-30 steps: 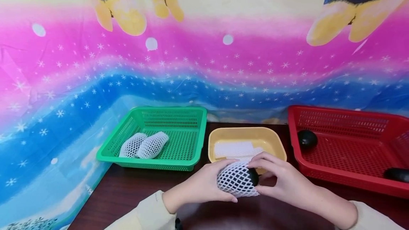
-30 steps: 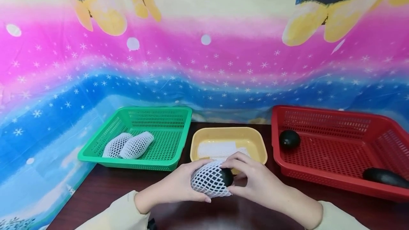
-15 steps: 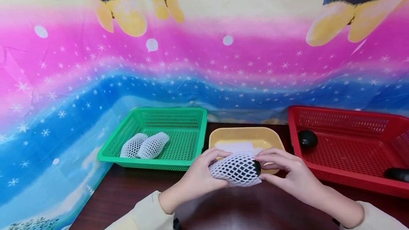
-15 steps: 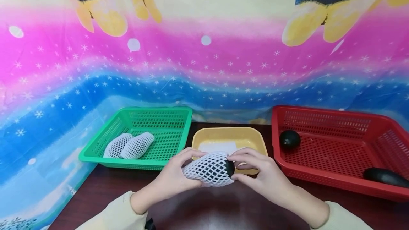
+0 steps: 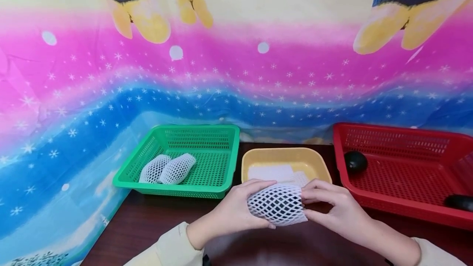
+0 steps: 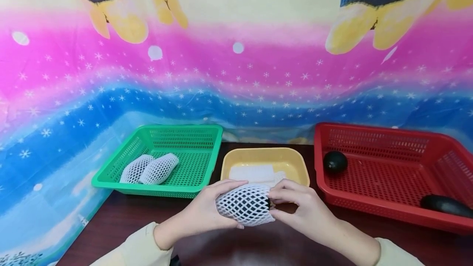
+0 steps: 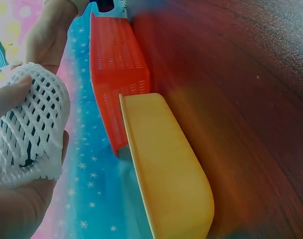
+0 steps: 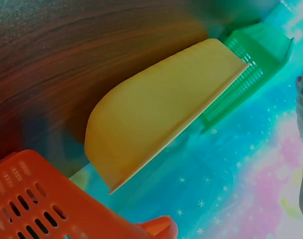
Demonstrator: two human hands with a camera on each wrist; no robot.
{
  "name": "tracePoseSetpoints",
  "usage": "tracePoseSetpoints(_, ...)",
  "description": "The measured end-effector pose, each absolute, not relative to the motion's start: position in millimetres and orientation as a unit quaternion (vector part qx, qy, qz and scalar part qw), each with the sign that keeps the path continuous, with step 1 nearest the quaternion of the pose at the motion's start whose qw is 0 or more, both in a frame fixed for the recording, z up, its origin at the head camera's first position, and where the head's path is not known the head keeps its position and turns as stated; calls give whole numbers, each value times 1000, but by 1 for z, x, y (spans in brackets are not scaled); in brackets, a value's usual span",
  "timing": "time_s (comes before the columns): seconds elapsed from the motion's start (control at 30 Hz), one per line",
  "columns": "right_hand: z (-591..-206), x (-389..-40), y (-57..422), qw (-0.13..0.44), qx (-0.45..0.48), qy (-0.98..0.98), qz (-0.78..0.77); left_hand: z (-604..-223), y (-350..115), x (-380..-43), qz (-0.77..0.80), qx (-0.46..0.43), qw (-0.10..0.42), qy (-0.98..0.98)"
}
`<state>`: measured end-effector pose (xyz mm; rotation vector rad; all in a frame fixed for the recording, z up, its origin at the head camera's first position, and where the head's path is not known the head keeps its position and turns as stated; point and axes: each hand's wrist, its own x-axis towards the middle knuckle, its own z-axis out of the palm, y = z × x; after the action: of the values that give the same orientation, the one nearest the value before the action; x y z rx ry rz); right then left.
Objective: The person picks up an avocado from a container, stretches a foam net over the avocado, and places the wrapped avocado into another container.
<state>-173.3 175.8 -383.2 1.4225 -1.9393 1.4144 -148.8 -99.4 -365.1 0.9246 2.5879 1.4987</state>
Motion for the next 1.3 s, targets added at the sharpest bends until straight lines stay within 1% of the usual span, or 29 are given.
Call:
tracePoseSetpoints(0.1, -386, -175, 174, 183, 506, -688, 488, -365, -100, -149, 476, 301, 12, 826)
tracePoseSetpoints(0.37, -383, -172, 169, 170, 497, -694, 492, -365, -101, -148, 478, 303, 16, 824)
tracePoseSetpoints(0.63, -385, -170, 164, 212, 481, -717, 458, -366, -99, -148, 473, 306, 20, 826)
tracePoseSetpoints(0.8, -389, -172, 164, 217, 490, -711, 455, -367, -100, -149, 465, 315, 22, 827)
tracePoseSetpoints(1.07, -392, -176, 165, 190, 493, -723, 445, -369, -101, -151, 460, 315, 22, 830)
tracePoseSetpoints(1.3, -388, -175, 167, 183, 494, -742, 415, -368, -102, -150, 450, 310, 27, 837)
